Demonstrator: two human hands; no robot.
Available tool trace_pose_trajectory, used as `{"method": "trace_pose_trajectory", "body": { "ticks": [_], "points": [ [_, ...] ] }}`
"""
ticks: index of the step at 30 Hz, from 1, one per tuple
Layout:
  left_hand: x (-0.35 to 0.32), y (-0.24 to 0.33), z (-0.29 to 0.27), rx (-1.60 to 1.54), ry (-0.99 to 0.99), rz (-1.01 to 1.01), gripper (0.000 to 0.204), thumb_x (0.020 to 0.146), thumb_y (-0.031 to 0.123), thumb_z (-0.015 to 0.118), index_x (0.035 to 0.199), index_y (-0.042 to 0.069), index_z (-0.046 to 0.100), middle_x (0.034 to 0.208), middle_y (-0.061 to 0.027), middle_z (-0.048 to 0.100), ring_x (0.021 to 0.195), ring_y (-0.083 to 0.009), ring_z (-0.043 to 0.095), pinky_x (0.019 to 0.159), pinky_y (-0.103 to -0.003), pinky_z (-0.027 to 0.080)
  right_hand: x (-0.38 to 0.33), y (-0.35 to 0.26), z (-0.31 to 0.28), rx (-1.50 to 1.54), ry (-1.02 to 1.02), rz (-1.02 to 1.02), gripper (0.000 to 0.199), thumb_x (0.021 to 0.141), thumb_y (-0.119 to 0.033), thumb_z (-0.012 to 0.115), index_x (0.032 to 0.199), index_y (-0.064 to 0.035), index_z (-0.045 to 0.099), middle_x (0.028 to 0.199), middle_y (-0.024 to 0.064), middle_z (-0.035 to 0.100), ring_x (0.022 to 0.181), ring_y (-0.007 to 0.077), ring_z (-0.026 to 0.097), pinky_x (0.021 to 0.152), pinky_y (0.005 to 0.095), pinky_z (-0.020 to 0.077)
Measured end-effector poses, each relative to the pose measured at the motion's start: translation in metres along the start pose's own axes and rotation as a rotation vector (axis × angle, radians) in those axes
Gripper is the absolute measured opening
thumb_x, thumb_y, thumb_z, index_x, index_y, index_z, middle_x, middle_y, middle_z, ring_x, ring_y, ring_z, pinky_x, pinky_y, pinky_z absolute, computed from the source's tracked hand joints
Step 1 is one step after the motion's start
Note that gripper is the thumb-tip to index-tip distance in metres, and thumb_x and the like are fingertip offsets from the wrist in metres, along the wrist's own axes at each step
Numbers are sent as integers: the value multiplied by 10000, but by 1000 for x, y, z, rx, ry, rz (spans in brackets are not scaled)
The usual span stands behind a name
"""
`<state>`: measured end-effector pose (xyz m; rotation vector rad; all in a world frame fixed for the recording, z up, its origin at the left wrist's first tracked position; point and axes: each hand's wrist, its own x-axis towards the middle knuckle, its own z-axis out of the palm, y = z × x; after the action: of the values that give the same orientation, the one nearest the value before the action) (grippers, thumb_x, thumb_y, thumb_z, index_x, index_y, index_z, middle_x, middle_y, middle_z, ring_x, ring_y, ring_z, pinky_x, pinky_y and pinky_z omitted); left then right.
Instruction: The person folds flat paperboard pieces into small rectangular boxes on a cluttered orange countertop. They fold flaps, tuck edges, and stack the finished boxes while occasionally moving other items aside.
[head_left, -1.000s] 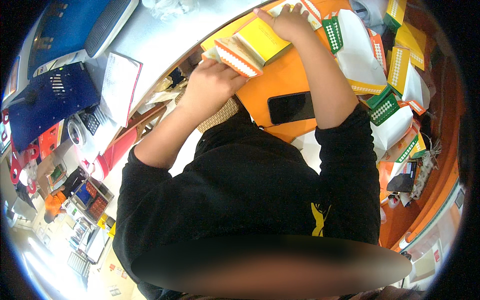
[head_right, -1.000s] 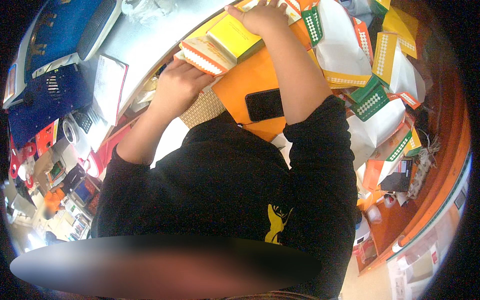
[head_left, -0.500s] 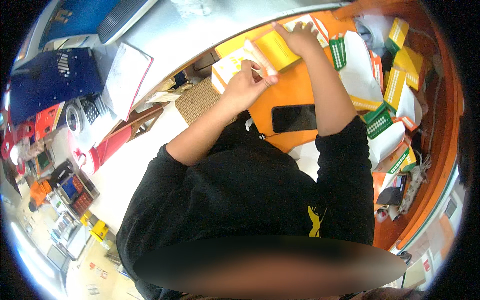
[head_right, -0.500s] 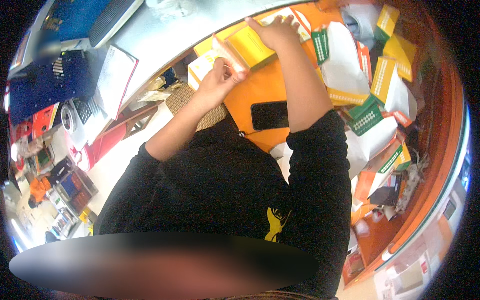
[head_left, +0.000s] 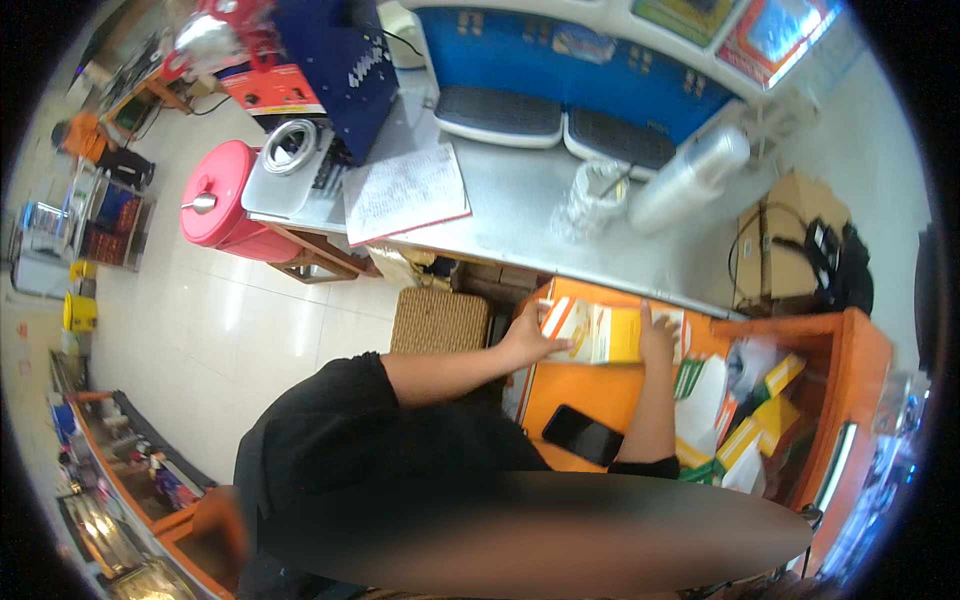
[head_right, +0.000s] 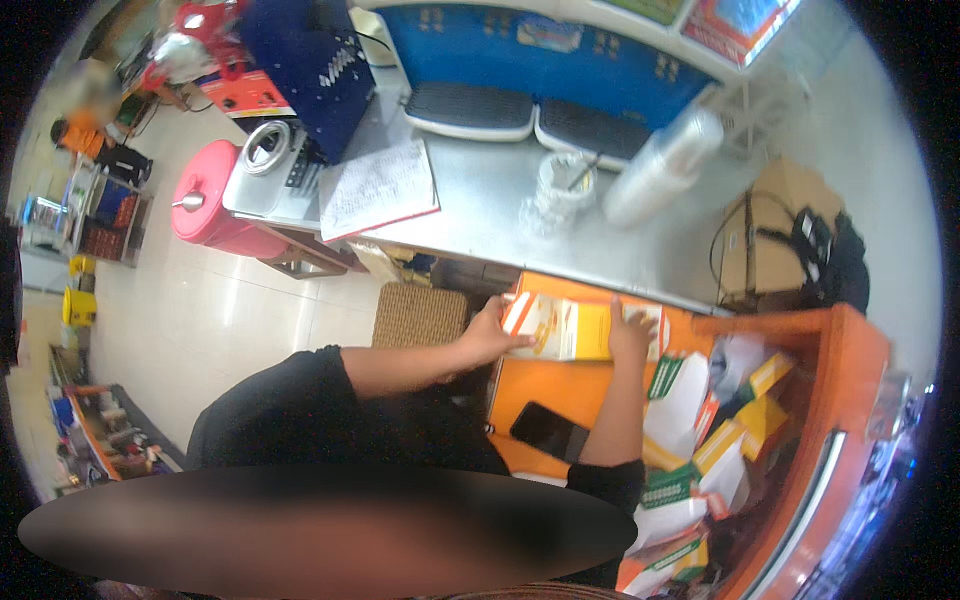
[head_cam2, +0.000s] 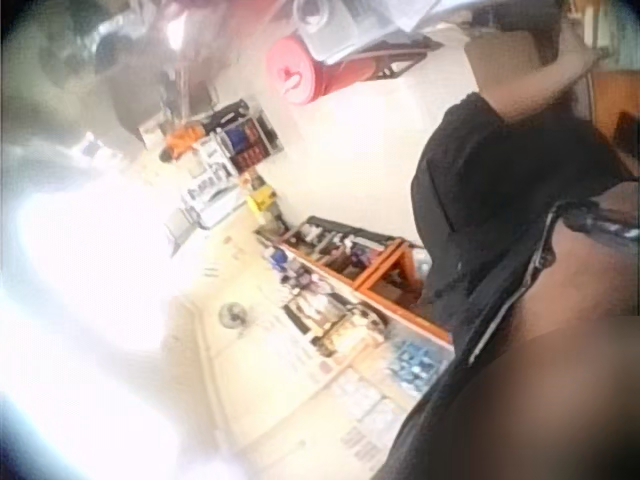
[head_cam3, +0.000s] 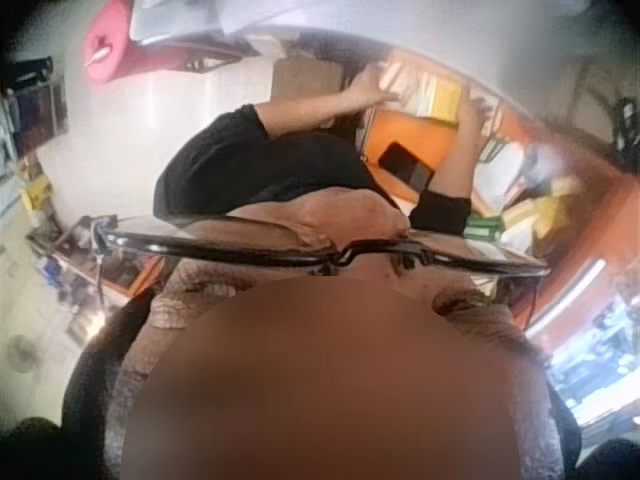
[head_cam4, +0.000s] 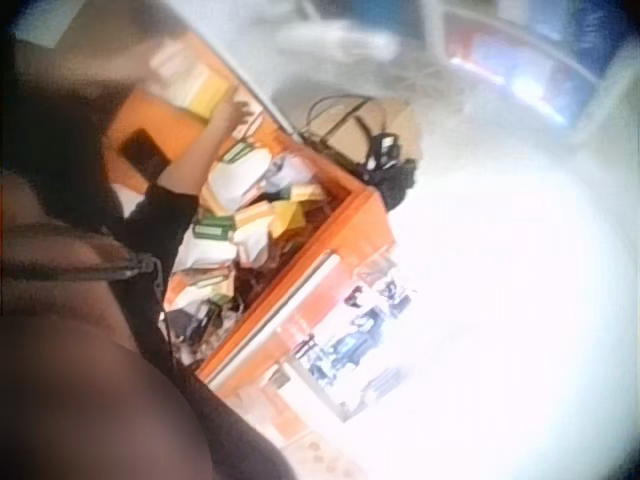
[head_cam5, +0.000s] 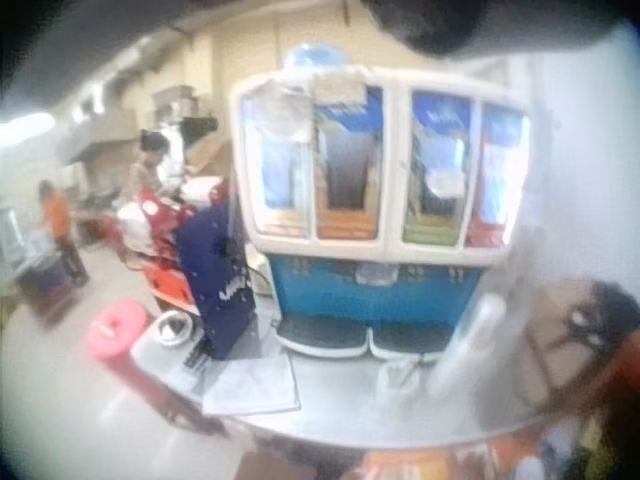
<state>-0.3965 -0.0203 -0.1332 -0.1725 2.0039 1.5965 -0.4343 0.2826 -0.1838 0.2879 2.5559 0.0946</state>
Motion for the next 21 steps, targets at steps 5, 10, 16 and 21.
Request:
{"method": "trace_pose_trajectory", "body": {
  "ticks": [5, 10, 16, 21],
  "points": [
    [1, -10, -4, 23, 65, 119, 824, 803, 281, 821, 1352, -71, 317, 1164, -256, 629, 1081, -323, 647, 926, -401, 523, -8, -5, -6, 209, 5, 132, 625, 1028, -604, 105, 1572, -298, 140, 1575, 302, 225, 1451, 552, 137, 1173, 625, 146],
    [4, 9, -16, 151, 83, 292, 798, 825, 258, 764, 1439, 32, 308, 1137, -274, 648, 1032, -370, 666, 917, -421, 520, -32, -16, -4, 411, 19, 272, 946, 972, -710, 102, 1532, 48, 189, 1588, 292, 200, 1482, 494, 88, 1202, 566, 99],
    [31, 30, -6, 142, -104, 296, 384, 865, 266, 699, 1154, 17, 663, 1075, -196, 688, 1015, -297, 666, 864, -379, 531, -35, -14, 6, 358, 73, 229, 983, 940, -757, 128, 1547, 13, 195, 1584, 299, 203, 1473, 502, 117, 1193, 565, 139],
    [39, 24, -20, 139, -84, 12, 344, 863, 274, 690, 1100, 25, 678, 924, -168, 707, 897, -284, 688, 803, -385, 527, -41, -22, 4, 510, 121, 281, 1097, 890, -818, 240, 1518, 82, 232, 1599, 295, 158, 1496, 462, 81, 1223, 496, 87]
  ]
}}
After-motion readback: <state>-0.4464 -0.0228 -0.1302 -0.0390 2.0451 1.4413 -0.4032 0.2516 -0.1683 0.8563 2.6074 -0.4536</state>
